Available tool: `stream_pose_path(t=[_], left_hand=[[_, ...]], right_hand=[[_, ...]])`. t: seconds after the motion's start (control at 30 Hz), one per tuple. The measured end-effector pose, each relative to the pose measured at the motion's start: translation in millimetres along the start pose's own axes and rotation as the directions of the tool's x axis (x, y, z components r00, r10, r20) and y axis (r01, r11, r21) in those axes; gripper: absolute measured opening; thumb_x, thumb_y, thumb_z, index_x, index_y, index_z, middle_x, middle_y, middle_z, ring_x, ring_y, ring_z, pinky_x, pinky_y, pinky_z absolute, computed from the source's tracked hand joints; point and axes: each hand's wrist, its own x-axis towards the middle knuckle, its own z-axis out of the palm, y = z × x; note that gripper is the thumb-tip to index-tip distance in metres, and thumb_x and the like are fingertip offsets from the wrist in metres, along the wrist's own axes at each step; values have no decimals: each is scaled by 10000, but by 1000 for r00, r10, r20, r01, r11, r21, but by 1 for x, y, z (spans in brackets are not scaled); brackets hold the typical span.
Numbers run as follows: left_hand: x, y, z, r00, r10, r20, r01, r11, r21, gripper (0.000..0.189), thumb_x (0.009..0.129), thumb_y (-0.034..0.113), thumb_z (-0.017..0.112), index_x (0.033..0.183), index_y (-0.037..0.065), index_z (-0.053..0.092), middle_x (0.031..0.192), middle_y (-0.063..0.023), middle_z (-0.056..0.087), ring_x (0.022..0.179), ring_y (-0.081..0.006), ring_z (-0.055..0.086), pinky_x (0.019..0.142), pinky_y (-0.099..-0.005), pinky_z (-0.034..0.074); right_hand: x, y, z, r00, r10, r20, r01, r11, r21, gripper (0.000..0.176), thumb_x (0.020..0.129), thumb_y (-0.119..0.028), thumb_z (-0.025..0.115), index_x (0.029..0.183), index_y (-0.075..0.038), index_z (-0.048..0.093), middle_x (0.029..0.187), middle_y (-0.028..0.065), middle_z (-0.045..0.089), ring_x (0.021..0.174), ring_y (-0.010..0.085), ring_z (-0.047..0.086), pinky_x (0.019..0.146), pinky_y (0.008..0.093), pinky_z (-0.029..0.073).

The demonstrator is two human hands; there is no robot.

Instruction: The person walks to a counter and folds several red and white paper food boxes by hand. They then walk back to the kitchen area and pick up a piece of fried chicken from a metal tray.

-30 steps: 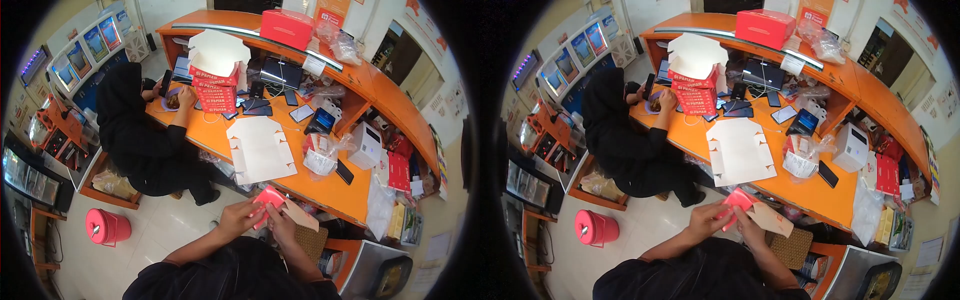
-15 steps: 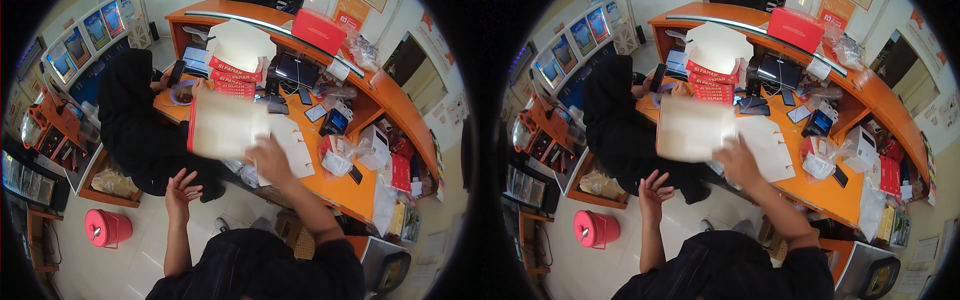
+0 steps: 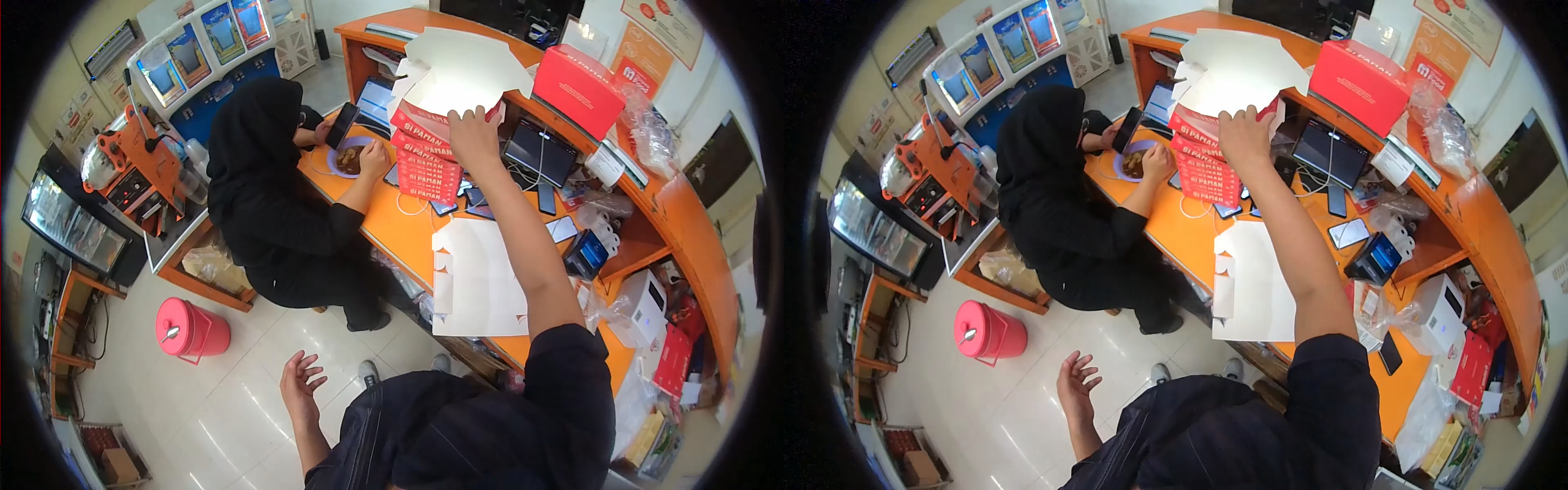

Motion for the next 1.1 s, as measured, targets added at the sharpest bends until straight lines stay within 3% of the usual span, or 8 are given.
stream_pose_path(t=[0.17,0.33,0.43,0.47,0.53,0.6,0.73,1.1], left_hand=[[-14,-6,14,998,2,-55,-1,999,32,448,968,377,408,1195,5,511,1017,-123,632,813,-177,601,666,-304,519],[-9,6,37,999,43,28,-47,987,155,440,969,372,409,1195,11,518,1033,-121,633,836,-168,598,686,-296,512],[-2,8,43,993,49,108,-77,960,271,412,965,348,427,1190,19,529,1040,-110,635,848,-160,597,698,-293,512],[0,8,44,988,49,144,-94,943,320,381,964,319,447,1178,18,539,1038,-105,636,847,-154,597,703,-288,513],[3,6,46,983,35,181,-96,936,339,343,956,278,474,1172,21,545,1043,-99,636,844,-149,595,705,-287,513],[6,0,45,975,24,222,-106,926,363,308,949,237,502,1166,25,551,1049,-93,636,842,-144,594,708,-286,512],[13,-10,51,957,37,289,-156,902,403,302,915,185,580,1171,28,551,1092,-77,627,839,-130,598,698,-266,511],[16,-9,68,895,77,440,-297,838,458,336,887,149,609,1189,19,539,1127,-72,608,822,-126,591,696,-261,508]], right_hand=[[2,5,8,988,-50,143,43,997,56,233,866,-146,488,1064,-76,589,1040,157,616,1087,310,496,942,675,271],[-54,10,11,918,0,-396,178,892,414,424,770,-145,677,1161,-63,536,1077,163,555,1083,358,483,949,449,395],[-154,4,31,998,-40,49,-8,693,721,283,760,-148,686,998,-43,576,1028,135,584,1005,318,552,871,386,450],[-194,-1,42,906,-152,394,-204,661,723,347,744,-201,726,1027,-55,587,1065,133,582,1043,297,544,892,396,446],[-251,-10,32,463,-430,775,-35,865,501,754,537,-366,864,1159,-67,559,1283,142,471,1193,322,452,942,455,432],[-297,-22,27,337,-431,837,54,897,440,900,510,-293,879,1253,-25,448,1340,177,377,1195,379,428,907,506,460],[-333,-9,50,593,-473,652,59,833,550,686,554,-217,847,1141,-30,545,1295,156,443,1157,354,472,895,456,472],[-308,26,81,578,-545,608,-90,698,711,521,569,-257,839,1018,-70,654,1123,112,612,1044,292,567,881,373,470]])
